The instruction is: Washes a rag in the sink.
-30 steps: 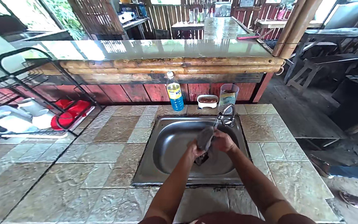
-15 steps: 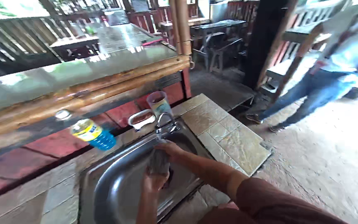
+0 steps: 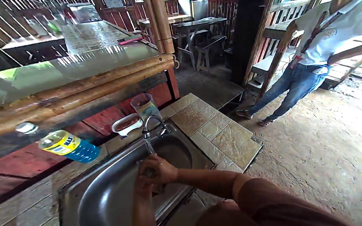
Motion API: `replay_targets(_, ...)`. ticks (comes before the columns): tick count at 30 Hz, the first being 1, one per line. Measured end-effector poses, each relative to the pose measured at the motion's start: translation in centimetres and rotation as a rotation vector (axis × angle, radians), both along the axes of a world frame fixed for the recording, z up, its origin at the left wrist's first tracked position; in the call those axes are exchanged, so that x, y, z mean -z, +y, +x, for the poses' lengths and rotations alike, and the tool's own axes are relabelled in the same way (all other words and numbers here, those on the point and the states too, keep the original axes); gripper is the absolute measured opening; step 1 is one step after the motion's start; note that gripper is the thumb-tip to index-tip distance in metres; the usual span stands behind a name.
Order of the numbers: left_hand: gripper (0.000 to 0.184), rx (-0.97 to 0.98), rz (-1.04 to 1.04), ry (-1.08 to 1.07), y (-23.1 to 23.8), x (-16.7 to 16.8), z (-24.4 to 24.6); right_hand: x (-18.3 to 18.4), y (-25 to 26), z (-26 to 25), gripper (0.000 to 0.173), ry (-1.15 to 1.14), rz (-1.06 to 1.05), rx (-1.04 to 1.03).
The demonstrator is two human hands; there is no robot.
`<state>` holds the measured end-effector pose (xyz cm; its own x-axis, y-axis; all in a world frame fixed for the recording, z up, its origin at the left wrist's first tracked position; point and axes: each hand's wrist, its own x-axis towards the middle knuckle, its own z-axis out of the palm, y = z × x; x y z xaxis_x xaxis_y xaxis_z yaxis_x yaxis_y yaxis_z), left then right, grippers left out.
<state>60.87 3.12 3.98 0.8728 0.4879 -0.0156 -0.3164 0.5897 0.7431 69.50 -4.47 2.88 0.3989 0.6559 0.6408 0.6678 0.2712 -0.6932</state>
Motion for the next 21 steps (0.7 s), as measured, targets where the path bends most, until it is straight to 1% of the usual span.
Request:
replay_targets(2, 0.050, 0.026, -0.076, 0.028, 0.4, 0.1, 0.5, -2.2, -1.0, 0.2, 0.028, 0.085, 0.027, -0.022)
replay_targets(4, 0.054, 0.033, -0.185, 0.094, 0.5, -0.6, 1.0, -2.6, -1.1, 0.9, 0.037, 0.143, 0.014, -0.127)
replay_targets(5, 0.054, 0.025, -0.212, 0.135, 0.5, -0.8, 1.2, -2.4, -1.1, 1.1, 0.038, 0.177, 0.005, -0.164)
replay_targets(7, 0.055, -0.019, -0.208, 0.209, 0.5, -1.0, 1.6, -2.1, -1.1, 0.9, 0.033, 0.296, -0.005, -0.158)
replay_targets(8, 0.053, -0.078, -0.172, 0.268, 0.2, -1.3, 1.9, -1.9, -1.0, 0.6, 0.028, 0.415, 0.004, -0.118)
replay_targets(9, 0.046, -0.184, -0.112, 0.350, -0.2, -1.6, 2.3, -1.7, -0.7, 0.3, 0.022, 0.580, 0.025, -0.052)
replay_targets(10, 0.036, -0.287, -0.005, 0.429, -0.5, -1.8, 2.6, -1.8, -0.3, 0.1, 0.020, 0.783, 0.046, 0.037)
replay_targets(12, 0.039, -0.468, 0.315, 0.578, -1.1, -2.1, 3.1, -1.7, 0.8, 0.3, 0.024, 1.214, 0.033, 0.185)
replay_targets(13, 0.036, -0.543, 0.498, 0.625, -1.3, -2.1, 3.5, -1.4, 1.3, 0.7, 0.028, 1.391, -0.003, 0.197)
replay_targets(14, 0.035, -0.594, 0.677, 0.631, -1.5, -2.1, 3.8, -1.1, 1.6, 1.1, 0.035, 1.539, -0.044, 0.152)
replay_targets(15, 0.038, -0.627, 0.864, 0.582, -1.4, -1.9, 3.9, -1.0, 1.8, 1.3, 0.039, 1.652, -0.078, 0.071)
replay_targets(16, 0.042, -0.640, 1.039, 0.490, -1.4, -1.7, 3.9, -1.3, 1.7, 1.4, 0.038, 1.719, -0.112, -0.020)
replay_targets(17, 0.044, -0.655, 1.204, 0.390, -1.3, -1.4, 4.0, -1.9, 1.5, 1.5, 0.039, 1.742, -0.142, -0.119)
replay_targets(19, 0.047, -0.679, 1.472, 0.232, -1.2, -1.5, 4.2, -2.5, 1.0, 2.0, 0.050, 1.651, -0.203, -0.335)
replay_targets(20, 0.047, -0.693, 1.588, 0.166, -1.2, -1.6, 4.3, -2.5, 0.5, 2.3, 0.055, 1.532, -0.222, -0.421)
replay_targets(21, 0.045, -0.701, 1.686, 0.114, -1.2, -1.8, 4.5, -2.3, 0.1, 2.7, 0.054, 1.368, -0.229, -0.479)
